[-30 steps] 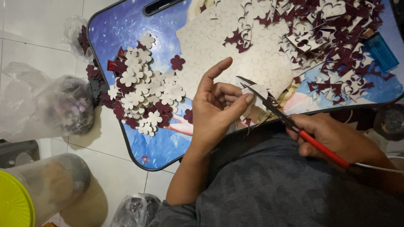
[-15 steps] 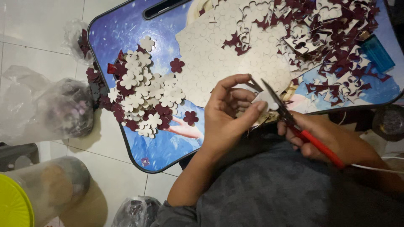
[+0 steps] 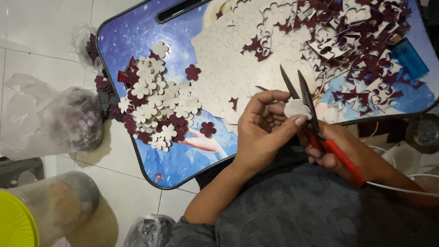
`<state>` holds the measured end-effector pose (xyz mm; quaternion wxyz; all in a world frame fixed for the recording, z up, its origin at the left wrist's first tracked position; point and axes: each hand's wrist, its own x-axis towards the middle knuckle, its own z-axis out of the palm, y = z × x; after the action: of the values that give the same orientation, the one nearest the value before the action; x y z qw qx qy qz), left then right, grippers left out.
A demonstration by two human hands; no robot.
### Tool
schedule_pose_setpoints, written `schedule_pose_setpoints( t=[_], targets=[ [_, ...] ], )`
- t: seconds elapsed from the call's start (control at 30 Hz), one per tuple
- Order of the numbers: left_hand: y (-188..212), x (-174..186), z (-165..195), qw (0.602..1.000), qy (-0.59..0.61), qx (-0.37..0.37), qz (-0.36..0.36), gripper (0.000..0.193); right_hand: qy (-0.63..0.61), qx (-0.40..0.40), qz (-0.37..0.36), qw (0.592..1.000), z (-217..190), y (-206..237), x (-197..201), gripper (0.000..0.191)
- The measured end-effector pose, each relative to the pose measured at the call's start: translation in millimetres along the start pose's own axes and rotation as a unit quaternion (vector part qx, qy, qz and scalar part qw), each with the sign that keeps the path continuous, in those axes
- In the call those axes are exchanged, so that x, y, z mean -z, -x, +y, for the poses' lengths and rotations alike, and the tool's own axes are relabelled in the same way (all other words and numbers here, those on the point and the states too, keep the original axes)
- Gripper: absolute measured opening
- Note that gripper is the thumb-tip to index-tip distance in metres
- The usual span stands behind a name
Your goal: The person uses red-handled scissors to cut small flower-shaped pieces from a white sheet of material. They hold the sheet in their left hand and cut along the outlines with their right hand, placing the finished pieces onto a pile on the table.
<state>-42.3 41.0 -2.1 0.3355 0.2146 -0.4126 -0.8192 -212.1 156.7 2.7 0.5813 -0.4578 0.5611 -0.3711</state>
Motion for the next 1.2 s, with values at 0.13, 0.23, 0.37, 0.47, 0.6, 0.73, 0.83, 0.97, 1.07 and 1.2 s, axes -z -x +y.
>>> schedule_pose_setpoints(
  t=[0.13, 0.23, 0.37, 0.47, 0.6, 0.73, 0.83, 0.97, 1.07, 1.2],
  targets=[
    [-1, 0, -1, 1.0, -0.002, -0.013, -0.004, 0.043, 0.035, 0.022, 0.016, 0.999, 4, -1, 1, 0.101],
    [-1, 0, 0, 1.0, -0.025, -0.019, 0.003, 0.043, 0.059, 0.021, 0.016, 0.998, 8, -2, 3, 0.094],
    [-1, -1, 2, 0.998, -0.038, -0.048, 0.024, 0.04, 0.059, 0.009, 0.011, 0.998, 10, 0, 4, 0.095],
    [-1, -2, 5, 0.997, -0.046, -0.046, 0.034, 0.03, 0.042, -0.028, -0.002, 0.999, 10, 2, 4, 0.099],
    [2, -3, 11, 0.99, -0.13, -0.026, 0.038, 0.024, 0.002, -0.04, -0.025, 0.999, 6, 6, 8, 0.116],
    [3, -8, 15, 0.985, -0.168, -0.016, 0.039, 0.021, 0.011, -0.027, -0.036, 0.999, 3, 8, 9, 0.129],
    [3, -5, 20, 0.981, -0.193, -0.015, 0.032, 0.021, 0.011, -0.028, -0.036, 0.999, 0, 7, 8, 0.127],
    [2, -2, 25, 0.977, -0.209, -0.024, 0.025, 0.023, 0.041, -0.056, -0.013, 0.998, -2, 8, 8, 0.121],
    [1, 0, 25, 0.977, -0.209, -0.024, 0.025, 0.024, 0.055, -0.068, -0.018, 0.996, 2, 7, 10, 0.113],
    [0, 4, 25, 0.985, -0.169, -0.015, 0.029, 0.028, 0.085, -0.018, -0.032, 0.996, 10, 3, 13, 0.105]
  ],
)
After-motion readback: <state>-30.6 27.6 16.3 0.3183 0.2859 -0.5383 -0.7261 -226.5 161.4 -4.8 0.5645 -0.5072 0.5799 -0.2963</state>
